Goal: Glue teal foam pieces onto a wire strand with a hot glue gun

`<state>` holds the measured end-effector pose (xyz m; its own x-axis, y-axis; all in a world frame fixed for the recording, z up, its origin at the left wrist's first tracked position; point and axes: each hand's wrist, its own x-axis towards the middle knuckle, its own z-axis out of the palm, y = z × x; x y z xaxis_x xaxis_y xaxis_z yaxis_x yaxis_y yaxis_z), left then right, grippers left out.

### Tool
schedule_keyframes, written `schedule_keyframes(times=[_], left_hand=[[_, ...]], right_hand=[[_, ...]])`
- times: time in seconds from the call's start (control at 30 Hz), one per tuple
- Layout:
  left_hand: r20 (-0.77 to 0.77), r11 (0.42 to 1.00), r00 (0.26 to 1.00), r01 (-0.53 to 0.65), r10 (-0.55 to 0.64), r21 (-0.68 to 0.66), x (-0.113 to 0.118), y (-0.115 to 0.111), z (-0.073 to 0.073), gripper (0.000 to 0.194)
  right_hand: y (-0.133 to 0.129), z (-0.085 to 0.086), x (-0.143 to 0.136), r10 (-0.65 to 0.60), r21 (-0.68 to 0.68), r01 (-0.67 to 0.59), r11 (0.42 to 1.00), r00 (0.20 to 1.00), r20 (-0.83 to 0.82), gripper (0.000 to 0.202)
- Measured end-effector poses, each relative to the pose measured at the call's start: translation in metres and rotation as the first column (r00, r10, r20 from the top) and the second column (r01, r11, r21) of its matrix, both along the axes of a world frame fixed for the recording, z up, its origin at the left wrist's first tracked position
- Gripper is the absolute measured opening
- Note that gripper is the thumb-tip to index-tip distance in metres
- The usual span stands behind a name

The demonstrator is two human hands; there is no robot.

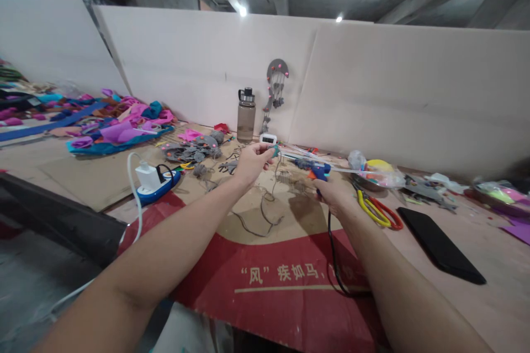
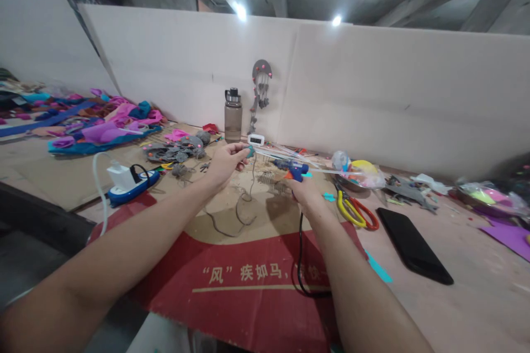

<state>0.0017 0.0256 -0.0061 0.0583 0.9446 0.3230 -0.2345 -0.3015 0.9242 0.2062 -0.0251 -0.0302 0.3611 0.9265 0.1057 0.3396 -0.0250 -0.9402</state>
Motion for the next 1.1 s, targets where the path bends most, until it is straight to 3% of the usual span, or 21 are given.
schedule_keyframes(times=[0.1,0.23,0.37,0.63,1.1], left_hand=[[0.002,1.0,1.0,0.008,-0.008,-0.018,-0.001,0.0,-0.001,0.007],[0.013,0.999,1.0,0.007,-0.006,-0.05,0.0,0.0,0.0,0.004],[0.034,0.998,0.999,-0.015,0.018,-0.068,0.0,0.003,-0.001,0.003],[0.03,0.997,0.999,-0.038,0.04,-0.073,-0.002,0.002,0.0,0.009],[0.016,0.997,0.999,-0.032,0.033,-0.073,0.0,-0.001,0.003,0.007]], right_hand=[[-0.006,0.012,-0.012,0.01,0.091,0.002,0.996,0.992,-0.123,0.02],[-0.017,0.023,-0.025,0.184,0.33,-0.099,0.939,0.953,-0.239,0.038],[-0.024,0.025,-0.03,0.234,0.368,-0.186,0.911,0.968,-0.091,0.038],[-0.029,0.027,-0.034,0.132,0.409,-0.214,0.887,0.966,0.221,0.034],[-0.027,0.026,-0.035,0.103,0.406,-0.249,0.879,0.931,0.35,0.054]])
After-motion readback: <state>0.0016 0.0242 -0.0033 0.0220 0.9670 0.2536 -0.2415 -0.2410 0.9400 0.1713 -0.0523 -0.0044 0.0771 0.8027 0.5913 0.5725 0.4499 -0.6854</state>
